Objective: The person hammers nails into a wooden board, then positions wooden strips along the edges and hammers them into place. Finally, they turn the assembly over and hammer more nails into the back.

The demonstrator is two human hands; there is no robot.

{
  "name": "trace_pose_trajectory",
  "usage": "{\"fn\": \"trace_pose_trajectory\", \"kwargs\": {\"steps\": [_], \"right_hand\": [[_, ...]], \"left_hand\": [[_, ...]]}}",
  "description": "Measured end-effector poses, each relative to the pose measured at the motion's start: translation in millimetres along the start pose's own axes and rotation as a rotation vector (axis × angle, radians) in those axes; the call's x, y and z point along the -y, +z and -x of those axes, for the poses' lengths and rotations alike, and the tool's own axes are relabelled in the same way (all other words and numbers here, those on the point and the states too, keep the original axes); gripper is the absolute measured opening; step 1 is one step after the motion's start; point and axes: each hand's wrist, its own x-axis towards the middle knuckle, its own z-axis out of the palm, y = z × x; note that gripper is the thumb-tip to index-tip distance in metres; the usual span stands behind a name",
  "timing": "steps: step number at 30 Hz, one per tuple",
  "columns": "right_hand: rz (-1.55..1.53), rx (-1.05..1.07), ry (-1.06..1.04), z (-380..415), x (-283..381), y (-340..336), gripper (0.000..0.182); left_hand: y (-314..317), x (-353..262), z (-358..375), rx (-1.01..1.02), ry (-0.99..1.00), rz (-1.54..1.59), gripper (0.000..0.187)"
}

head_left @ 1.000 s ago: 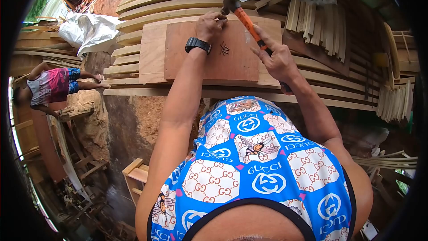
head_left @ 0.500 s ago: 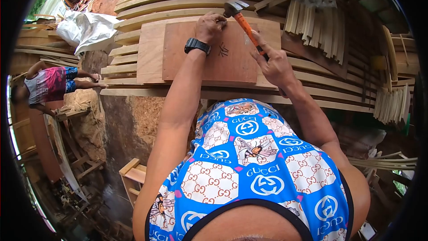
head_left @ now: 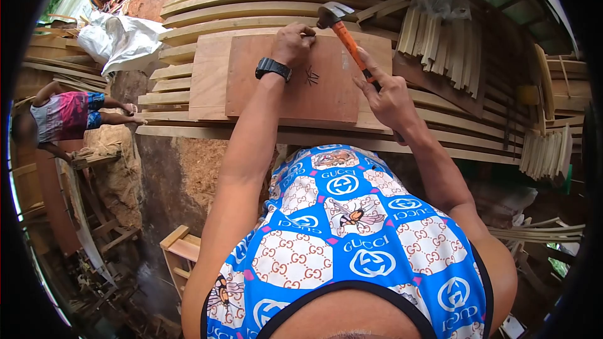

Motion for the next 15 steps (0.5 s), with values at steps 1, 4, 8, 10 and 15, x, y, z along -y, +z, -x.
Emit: {"fn": "trace_pose_trajectory", "kwargs": {"steps": [1, 4, 8, 10, 15], "right_hand": [[-0.024, -0.055, -0.047, 0.1, 2.8, -0.4, 0.07], [-0.082, -0.237, -0.255, -3.0, -0.3, 16.3, 0.07], [0.026, -0.18, -0.299, -11.1, -33.2, 35.0, 0.07], [-0.015, 0.033, -0.032, -13.8, -4.9, 14.3, 0.071], [-0.069, -0.247, -0.322, -6.4, -20.6, 37.6, 0.072]], "left_hand": [[-0.4, 0.3, 0.2, -0.004, -0.043, 0.119, 0.028], [-0.7, 1.4, -1.8, -0.084, -0.103, 0.219, 0.041], [6.2, 9.4, -5.0, -0.099, -0.1, 0.174, 0.05], [5.6, 9.4, -6.8, -0.115, -0.108, 0.165, 0.049], [4.0, 4.3, -4.7, -0.126, -0.135, 0.198, 0.048]]}}
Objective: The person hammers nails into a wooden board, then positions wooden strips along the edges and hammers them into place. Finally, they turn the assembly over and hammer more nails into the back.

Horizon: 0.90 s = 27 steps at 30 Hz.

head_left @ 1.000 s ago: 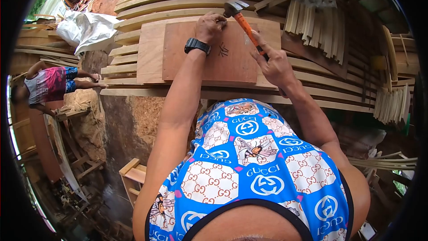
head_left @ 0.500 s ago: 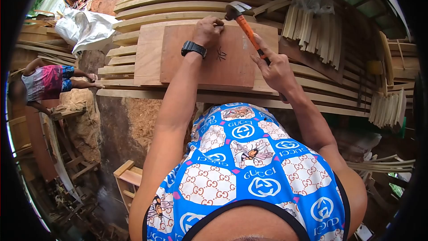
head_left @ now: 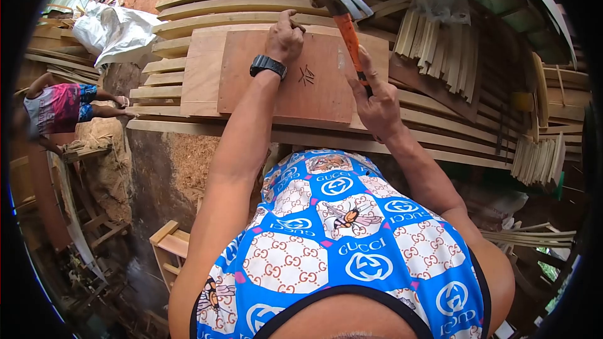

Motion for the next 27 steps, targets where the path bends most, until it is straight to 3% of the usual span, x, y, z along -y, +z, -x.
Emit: {"fn": "trace_pose_trajectory", "kwargs": {"steps": [2, 4, 6, 7, 9, 12, 14, 18, 19, 23, 27], "right_hand": [[0.016, -0.067, -0.082, -3.0, -11.9, 2.9, 0.071], [0.106, 0.289, 0.256, -17.1, -5.7, -11.1, 0.07], [0.082, 0.286, 0.313, -15.2, 7.6, -10.8, 0.068], [0.028, 0.082, 0.098, -14.9, 4.7, -4.2, 0.068], [-0.028, -0.105, -0.11, -5.8, -12.8, 6.0, 0.067], [0.127, 0.181, 0.087, -5.3, -34.2, 3.4, 0.069], [0.202, 0.299, 0.282, -23.8, -9.3, -14.7, 0.072], [0.11, 0.181, 0.304, -2.8, -8.9, -26.0, 0.071], [0.095, 0.145, 0.294, 4.1, -11.3, -31.0, 0.07], [0.064, 0.13, 0.326, 16.3, -14.1, -35.8, 0.07], [0.036, 0.132, 0.34, 24.8, -13.8, -45.4, 0.07]], "left_hand": [[-1.3, -1.3, 0.2, -0.005, 0.008, -0.015, 0.048], [-0.4, 1.3, -1.4, -0.002, -0.022, -0.054, 0.049], [0.9, 5.5, 2.0, 0.008, -0.013, -0.033, 0.05], [0.9, 5.9, -2.3, 0.003, -0.001, -0.006, 0.05], [0.8, 7.9, -3.6, -0.003, -0.007, -0.029, 0.05], [-1.1, 7.4, -2.3, -0.014, -0.012, -0.079, 0.048], [-5.8, 17.8, -9.5, 0.085, 0.007, 0.024, 0.051], [-32.7, 17.0, 24.9, 0.122, 0.122, 0.056, 0.036], [-41.0, 9.5, 44.3, 0.122, 0.23, -0.018, 0.021], [-57.0, 10.7, 95.2, 0.247, 0.116, -0.181, 0.014], [-45.1, -20.3, 115.8, 0.103, 0.083, -0.208, 0.012]]}}
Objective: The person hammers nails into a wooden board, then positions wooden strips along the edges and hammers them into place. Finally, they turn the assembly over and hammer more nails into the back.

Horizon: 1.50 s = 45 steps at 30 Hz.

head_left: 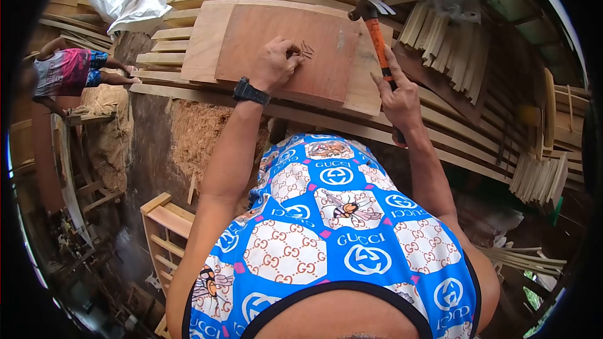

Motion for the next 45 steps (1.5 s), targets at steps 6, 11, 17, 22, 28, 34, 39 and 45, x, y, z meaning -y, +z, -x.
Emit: {"fn": "trace_pose_trajectory", "kwargs": {"steps": [6, 11, 17, 22, 28, 34, 39, 45], "right_hand": [[-0.044, 0.035, -0.066, -1.7, 7.9, 5.6, 0.07], [-0.087, 0.129, -0.082, 6.7, 18.4, 1.8, 0.07], [-0.075, 0.224, -0.062, 19.6, 12.3, 3.5, 0.07], [-0.093, 0.331, -0.091, 20.1, 25.4, 2.1, 0.07], [-0.112, 0.418, -0.204, 10.4, 44.0, 10.6, 0.071], [-0.107, 0.489, -0.275, 8.8, 58.5, 15.3, 0.071], [-0.093, 0.574, -0.214, 8.6, 65.9, 12.2, 0.071], [-0.1, 0.549, -0.277, 10.4, 66.4, 10.9, 0.07]], "left_hand": [[9.0, -4.0, -2.2, -0.088, -0.081, -0.236, 0.015], [1.8, 3.0, 15.7, -0.188, -0.082, -0.266, 0.019], [-33.9, 7.3, 80.9, -0.213, -0.568, 0.773, 0.013], [-41.7, 25.3, 111.9, -0.526, -0.517, 0.932, 0.021], [-25.0, 43.7, 110.2, -0.765, -0.443, 0.785, 0.016], [-5.9, 32.5, 99.0, -0.805, -0.427, 0.56, 0.014], [3.1, 40.4, 98.8, -0.839, -0.239, 0.094, 0.012], [4.2, 33.8, 100.3, -0.826, -0.31, 0.187, 0.013]]}}
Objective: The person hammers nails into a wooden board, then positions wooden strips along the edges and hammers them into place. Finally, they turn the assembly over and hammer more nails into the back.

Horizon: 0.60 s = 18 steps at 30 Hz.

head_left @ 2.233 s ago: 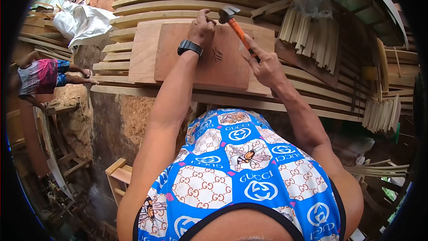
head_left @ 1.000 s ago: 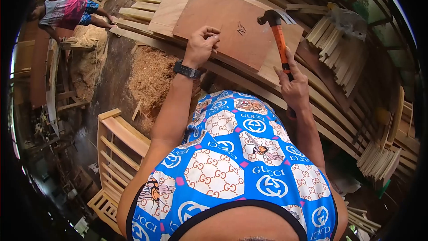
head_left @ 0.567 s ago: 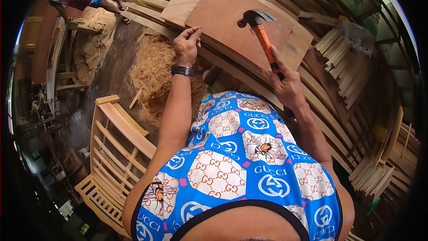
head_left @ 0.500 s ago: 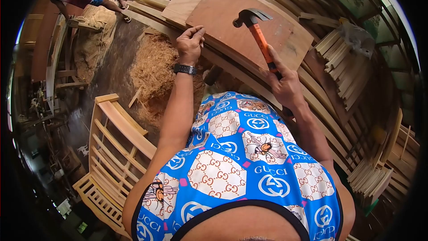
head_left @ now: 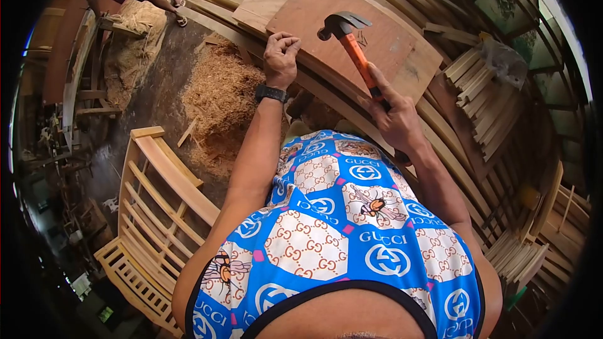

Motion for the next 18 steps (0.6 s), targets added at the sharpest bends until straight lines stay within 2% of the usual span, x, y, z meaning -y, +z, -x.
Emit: {"fn": "trace_pose_trajectory", "kwargs": {"steps": [6, 10, 12, 16, 18], "right_hand": [[0.001, 0.015, 0.019, 0.9, -1.5, 0.3, 0.07], [0.003, 0.008, -0.043, 1.1, -4.3, 3.0, 0.07], [0.015, 0.022, -0.037, -0.1, -2.7, 2.5, 0.07], [-0.004, 0.08, -0.007, -3.7, -0.6, 2.3, 0.073], [-0.01, 0.086, -0.025, -4.0, 0.2, 2.7, 0.073]], "left_hand": [[0.9, -5.4, 1.2, -0.017, 0.046, -0.031, 0.013], [2.5, -8.3, 4.1, -0.013, 0.026, -0.046, 0.013], [3.9, -7.4, 3.8, -0.033, 0.114, -0.076, 0.014], [5.5, -5.5, 3.6, -0.03, 0.096, -0.059, 0.014], [6.1, -5.7, 3.2, -0.05, 0.186, -0.127, 0.012]]}}
